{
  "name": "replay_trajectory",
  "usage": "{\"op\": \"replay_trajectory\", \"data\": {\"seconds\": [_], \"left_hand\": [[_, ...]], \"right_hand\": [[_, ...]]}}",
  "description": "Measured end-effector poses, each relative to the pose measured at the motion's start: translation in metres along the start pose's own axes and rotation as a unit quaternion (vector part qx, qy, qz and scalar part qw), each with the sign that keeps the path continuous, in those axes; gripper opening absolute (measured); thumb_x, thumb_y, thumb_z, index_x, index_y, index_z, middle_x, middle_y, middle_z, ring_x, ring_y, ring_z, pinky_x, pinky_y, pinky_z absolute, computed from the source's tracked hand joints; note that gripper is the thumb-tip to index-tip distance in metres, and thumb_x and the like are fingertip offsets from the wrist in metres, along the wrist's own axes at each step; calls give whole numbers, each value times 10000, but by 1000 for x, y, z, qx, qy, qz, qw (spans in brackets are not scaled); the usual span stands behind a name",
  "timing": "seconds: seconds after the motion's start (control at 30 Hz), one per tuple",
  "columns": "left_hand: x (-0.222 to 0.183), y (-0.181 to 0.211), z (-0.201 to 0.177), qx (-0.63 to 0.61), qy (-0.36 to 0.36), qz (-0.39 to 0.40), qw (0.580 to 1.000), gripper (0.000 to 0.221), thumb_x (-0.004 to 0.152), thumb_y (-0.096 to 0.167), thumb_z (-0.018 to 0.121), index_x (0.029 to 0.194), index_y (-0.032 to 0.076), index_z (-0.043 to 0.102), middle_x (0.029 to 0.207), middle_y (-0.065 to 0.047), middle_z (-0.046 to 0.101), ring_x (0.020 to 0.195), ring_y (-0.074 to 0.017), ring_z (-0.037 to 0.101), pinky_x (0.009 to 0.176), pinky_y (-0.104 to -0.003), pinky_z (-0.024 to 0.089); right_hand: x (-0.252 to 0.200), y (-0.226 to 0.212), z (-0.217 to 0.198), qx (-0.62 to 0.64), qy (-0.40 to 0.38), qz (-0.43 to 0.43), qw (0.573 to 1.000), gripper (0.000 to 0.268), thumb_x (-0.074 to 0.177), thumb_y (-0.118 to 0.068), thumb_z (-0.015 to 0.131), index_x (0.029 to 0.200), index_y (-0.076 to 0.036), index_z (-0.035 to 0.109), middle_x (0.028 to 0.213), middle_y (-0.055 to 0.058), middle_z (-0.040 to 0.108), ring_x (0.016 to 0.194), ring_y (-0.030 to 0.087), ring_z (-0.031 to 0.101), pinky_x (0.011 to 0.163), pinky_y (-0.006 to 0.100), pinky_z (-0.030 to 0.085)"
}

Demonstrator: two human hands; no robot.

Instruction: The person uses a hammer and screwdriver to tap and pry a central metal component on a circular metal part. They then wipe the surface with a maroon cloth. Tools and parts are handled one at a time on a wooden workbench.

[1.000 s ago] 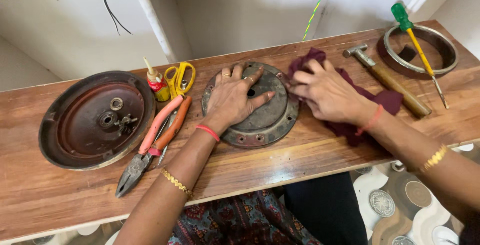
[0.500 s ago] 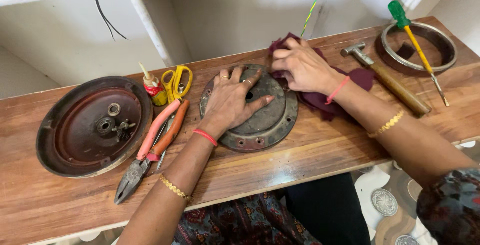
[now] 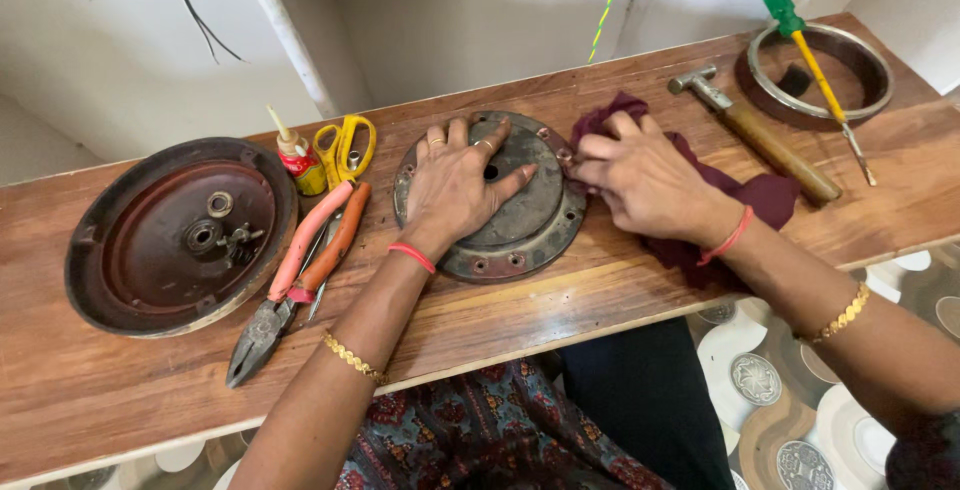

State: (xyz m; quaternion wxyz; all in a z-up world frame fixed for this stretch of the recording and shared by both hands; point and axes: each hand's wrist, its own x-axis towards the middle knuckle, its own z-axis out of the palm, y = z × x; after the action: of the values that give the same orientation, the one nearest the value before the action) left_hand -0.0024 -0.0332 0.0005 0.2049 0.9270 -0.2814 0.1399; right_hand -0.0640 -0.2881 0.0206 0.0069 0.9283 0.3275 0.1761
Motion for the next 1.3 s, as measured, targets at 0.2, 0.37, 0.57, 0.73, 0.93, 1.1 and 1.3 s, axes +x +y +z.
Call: {"op": "replay_trajectory", "data": {"seconds": [0.2,0.37,0.57,0.73,0.93,1.1,1.3], "left_hand": [[-5,15,11,75,43,-167,982,736,903,669,596,1351,87,643,1335,-262,544,1285,-460,452,1093,-584,333],[-6,16,3,85,81,-190,975,969,842,760,603,1412,-19,523,1346,-347,473,1235,-516,417,1006,-631,307],[1,-20,-17,35,15,40,998,1046,746,831,633,1511,133,484,1400,-268,482,1299,-516,412,1025,-639,301],[6,-28,-11,35,-3,60,998,703,901,704,570,1472,294,565,1472,-176,512,1255,-443,482,1067,-589,371],[10,-24,-11,42,-40,61,996,682,890,665,586,1447,271,590,1445,-230,496,1198,-478,477,1059,-569,376],[7,-20,-18,33,-28,61,997,665,885,660,594,1415,258,614,1436,-229,508,1194,-479,473,1053,-570,366],[3,-17,-12,40,-14,4,999,680,913,651,583,1443,225,600,1326,-248,564,1186,-481,482,1042,-550,374]], "right_hand": [[-11,-21,-5,0,-2,-36,999,415,614,-59,734,1026,-105,759,1015,45,600,1041,323,514,812,476,412],[19,7,-25,122,78,97,985,266,867,-130,739,1132,-106,734,1132,65,645,987,323,513,874,441,445],[22,-37,-8,19,80,74,994,277,821,-161,753,1089,-93,725,1073,68,658,1074,334,555,925,468,445],[5,-49,1,30,99,44,994,332,730,-116,739,1061,-88,743,1080,65,669,1031,350,540,842,488,431],[54,1,29,3,57,110,992,268,727,-72,723,982,-145,759,1013,39,649,1057,341,552,842,496,448],[93,46,44,119,35,24,992,220,782,-87,731,992,-151,747,1040,-19,666,1015,322,549,864,472,474],[49,14,20,85,54,15,995,234,754,-72,752,976,-145,767,1014,14,650,1011,329,536,887,477,440]]}}
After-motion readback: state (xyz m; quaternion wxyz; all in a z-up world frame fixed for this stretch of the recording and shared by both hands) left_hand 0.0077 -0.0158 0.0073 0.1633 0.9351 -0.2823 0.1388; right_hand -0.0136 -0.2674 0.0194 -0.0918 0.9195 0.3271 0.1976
